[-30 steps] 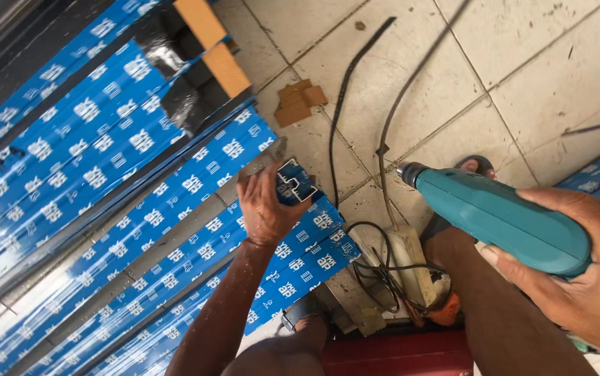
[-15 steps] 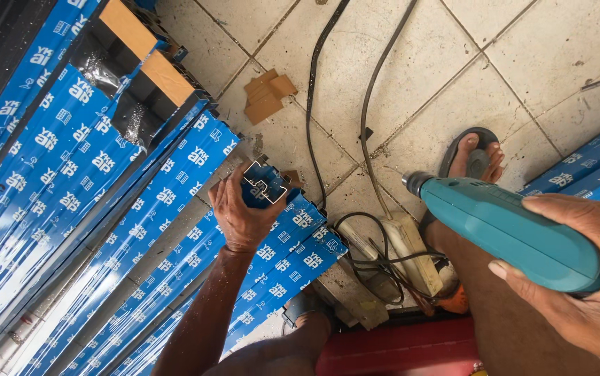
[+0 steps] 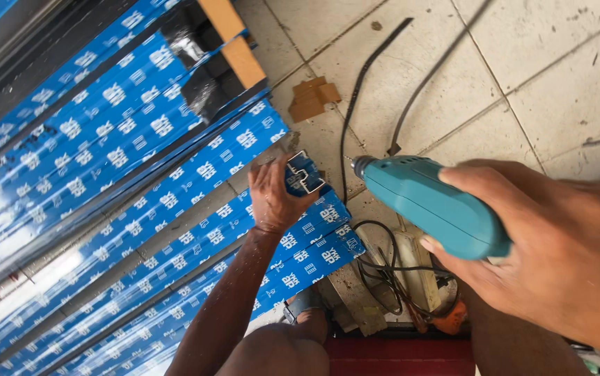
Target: The person uses a teal corded drill to make holes in the ends of blue-wrapped metal profiles. They hold the profiles steady with one hand while operating the drill with the other, then remove the drill and adjust the profile.
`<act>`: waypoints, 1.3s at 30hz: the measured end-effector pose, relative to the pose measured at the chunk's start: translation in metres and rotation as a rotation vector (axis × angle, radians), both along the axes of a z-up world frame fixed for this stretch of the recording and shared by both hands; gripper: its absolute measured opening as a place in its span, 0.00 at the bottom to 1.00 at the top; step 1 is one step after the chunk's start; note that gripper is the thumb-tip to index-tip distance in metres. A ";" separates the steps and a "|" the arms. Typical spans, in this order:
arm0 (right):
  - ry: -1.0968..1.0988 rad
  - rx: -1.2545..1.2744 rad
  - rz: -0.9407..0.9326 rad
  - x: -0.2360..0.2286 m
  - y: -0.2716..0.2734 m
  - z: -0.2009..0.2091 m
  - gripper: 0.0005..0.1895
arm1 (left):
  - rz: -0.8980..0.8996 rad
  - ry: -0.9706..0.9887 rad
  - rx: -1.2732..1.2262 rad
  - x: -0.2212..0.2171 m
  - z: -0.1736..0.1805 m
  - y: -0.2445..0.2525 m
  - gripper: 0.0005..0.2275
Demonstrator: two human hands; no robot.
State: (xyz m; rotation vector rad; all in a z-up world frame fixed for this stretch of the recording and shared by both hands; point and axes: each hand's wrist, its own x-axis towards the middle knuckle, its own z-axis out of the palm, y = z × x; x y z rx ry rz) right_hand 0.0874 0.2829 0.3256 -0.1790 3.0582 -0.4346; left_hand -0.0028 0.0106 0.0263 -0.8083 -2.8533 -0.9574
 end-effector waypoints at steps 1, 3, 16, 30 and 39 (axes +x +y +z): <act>-0.011 0.118 0.007 -0.008 -0.009 0.000 0.31 | -0.025 0.014 0.017 0.000 -0.002 -0.002 0.35; -0.015 0.243 0.046 -0.026 -0.026 0.001 0.31 | -0.017 0.029 0.041 -0.001 -0.005 -0.004 0.36; -0.263 0.440 0.102 -0.082 -0.090 -0.007 0.39 | -0.054 -0.060 0.010 0.002 -0.024 -0.012 0.40; -0.184 0.461 0.118 -0.082 -0.098 -0.004 0.38 | -0.080 -0.123 -0.019 0.002 -0.027 -0.013 0.44; -0.160 0.422 0.130 -0.086 -0.103 0.000 0.35 | -0.079 -0.111 -0.002 0.002 -0.025 -0.012 0.43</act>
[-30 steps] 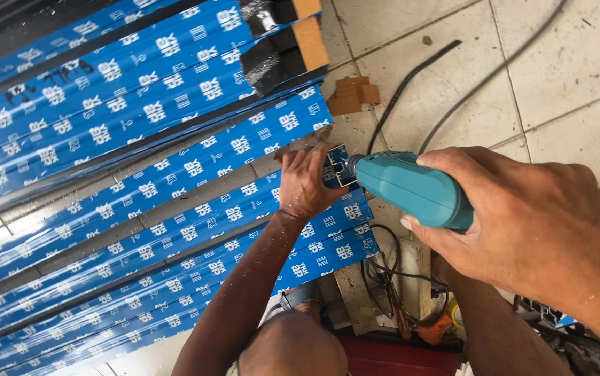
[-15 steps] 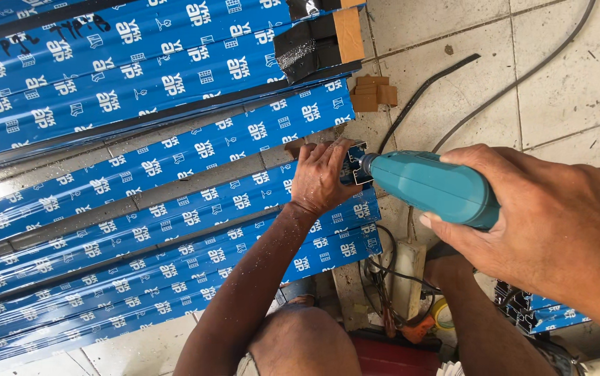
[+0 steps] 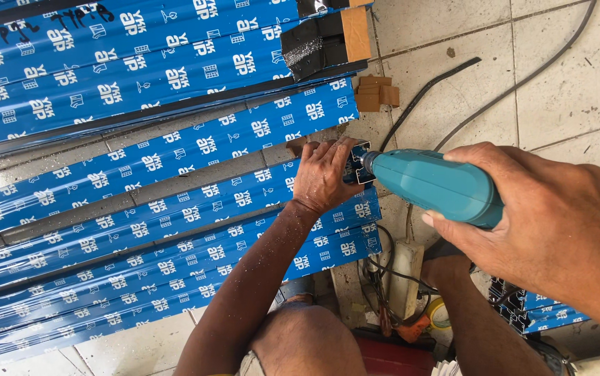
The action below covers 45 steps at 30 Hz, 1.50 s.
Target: The person uses a teal corded drill to make holes in the ends of blue-wrapped metal profiles. They hold the profiles steady with one hand while operating the drill with the other, then remove the drill and adjust the profile.
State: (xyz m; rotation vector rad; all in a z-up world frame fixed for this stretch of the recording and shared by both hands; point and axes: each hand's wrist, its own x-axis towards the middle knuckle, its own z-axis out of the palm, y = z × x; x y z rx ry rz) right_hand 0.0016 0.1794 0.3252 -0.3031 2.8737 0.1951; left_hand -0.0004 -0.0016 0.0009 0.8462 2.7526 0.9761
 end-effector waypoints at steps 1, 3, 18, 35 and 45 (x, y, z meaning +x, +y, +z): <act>-0.020 0.016 0.001 -0.001 -0.001 0.000 0.36 | 0.002 -0.005 0.001 0.000 0.000 0.000 0.43; -0.039 0.031 0.003 -0.003 -0.002 -0.001 0.37 | 0.005 -0.009 0.001 0.001 -0.001 -0.001 0.43; -0.070 0.094 0.008 -0.005 -0.002 -0.002 0.41 | 0.009 0.005 0.022 0.000 0.001 -0.001 0.41; -0.081 0.105 0.022 -0.005 -0.004 -0.004 0.42 | 0.002 -0.001 -0.017 0.001 -0.002 0.000 0.43; -0.213 0.043 0.082 -0.021 -0.030 -0.010 0.38 | 0.019 0.096 0.046 0.000 0.002 0.000 0.40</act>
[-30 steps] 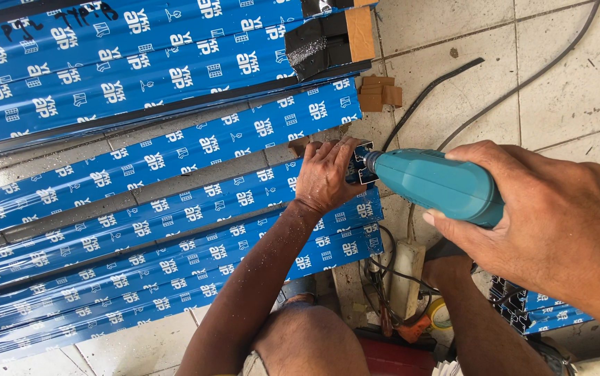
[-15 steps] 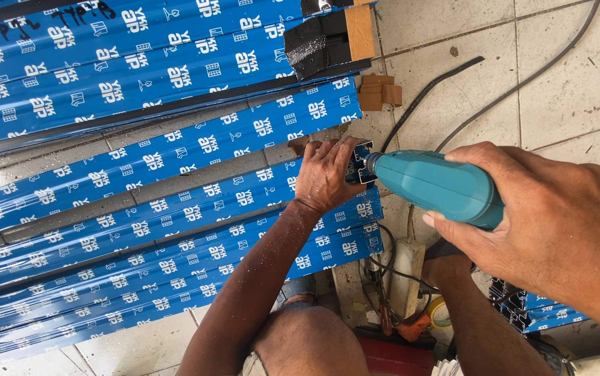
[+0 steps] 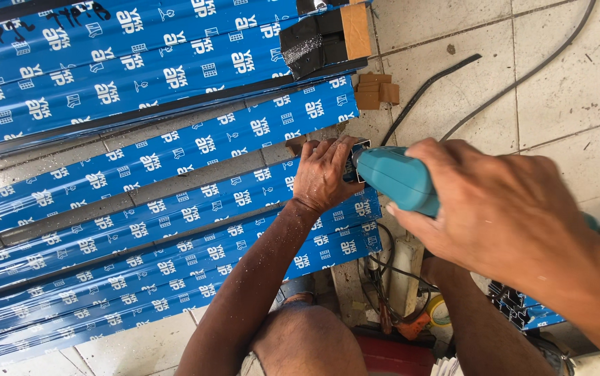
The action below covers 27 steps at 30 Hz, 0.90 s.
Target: The person uses a teal corded drill to make holes in the ends of blue-wrapped metal profiles. They hold the profiles steady with one hand while operating the drill with the other, then remove the drill and adjust the profile.
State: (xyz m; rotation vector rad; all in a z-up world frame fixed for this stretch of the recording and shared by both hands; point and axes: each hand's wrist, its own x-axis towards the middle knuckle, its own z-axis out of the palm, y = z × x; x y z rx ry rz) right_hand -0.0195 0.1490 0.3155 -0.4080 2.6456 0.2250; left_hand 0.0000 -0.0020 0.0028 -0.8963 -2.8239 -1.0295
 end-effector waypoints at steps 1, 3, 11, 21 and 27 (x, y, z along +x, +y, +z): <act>0.005 0.032 0.014 0.000 -0.002 -0.003 0.38 | 0.001 0.011 0.009 0.001 0.000 0.000 0.39; 0.015 0.059 0.040 -0.004 -0.005 -0.008 0.38 | 0.015 0.027 0.012 -0.004 -0.002 0.000 0.38; -0.039 0.044 -0.087 -0.004 -0.002 -0.009 0.38 | 0.000 -0.025 -0.037 0.000 -0.005 0.002 0.40; -0.011 0.041 -0.085 0.000 -0.004 -0.009 0.35 | -0.003 -0.004 -0.019 0.001 -0.005 0.001 0.41; -0.016 0.013 -0.086 0.000 0.000 -0.010 0.37 | -0.007 -0.041 -0.005 0.001 -0.007 0.002 0.40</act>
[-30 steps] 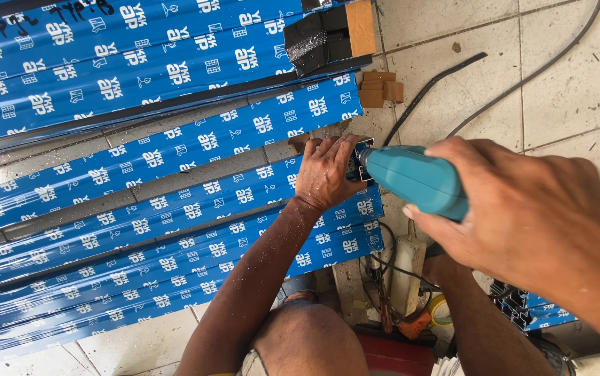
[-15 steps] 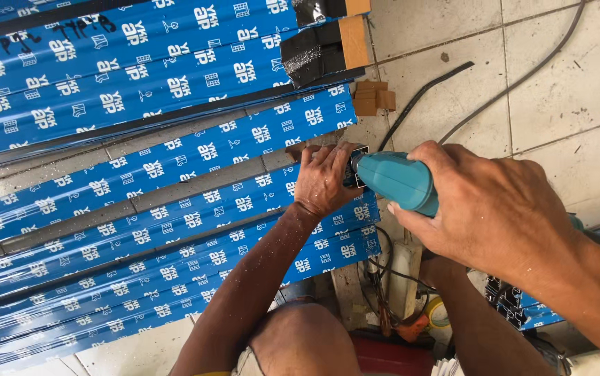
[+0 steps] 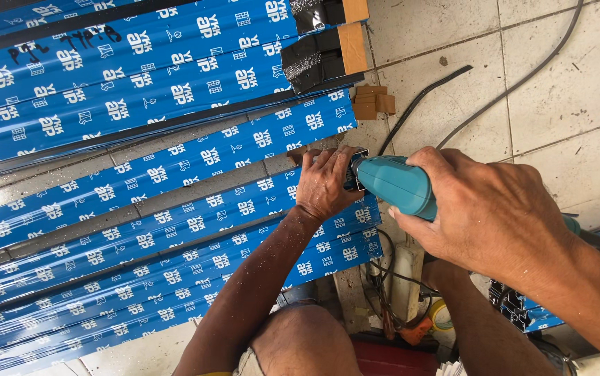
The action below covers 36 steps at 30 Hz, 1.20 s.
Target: The person uses a teal corded drill to make holes in the ends of blue-wrapped metal profiles. They hold the profiles steady with one hand while operating the drill with the other, then remove the drill and adjust the profile.
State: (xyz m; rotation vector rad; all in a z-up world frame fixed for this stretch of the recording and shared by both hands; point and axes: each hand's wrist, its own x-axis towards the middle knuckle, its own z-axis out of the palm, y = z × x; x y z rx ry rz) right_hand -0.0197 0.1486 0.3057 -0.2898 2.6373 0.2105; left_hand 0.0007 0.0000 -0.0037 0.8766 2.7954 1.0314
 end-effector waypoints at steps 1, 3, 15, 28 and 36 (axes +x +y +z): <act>-0.002 0.007 0.020 0.000 0.001 -0.001 0.38 | 0.000 -0.002 -0.001 0.000 0.000 0.000 0.40; -0.003 0.013 0.038 0.000 0.001 -0.001 0.39 | -0.003 -0.004 -0.003 0.000 0.000 0.000 0.41; 0.004 0.002 0.037 -0.006 0.000 0.002 0.39 | 0.010 0.027 -0.020 -0.002 0.004 0.000 0.40; -0.136 -0.193 -0.083 0.000 0.009 -0.013 0.34 | 0.024 0.115 0.069 -0.008 0.019 0.000 0.35; -0.031 -0.099 -0.083 0.057 0.058 0.031 0.41 | 0.046 0.067 0.034 -0.006 0.024 0.002 0.36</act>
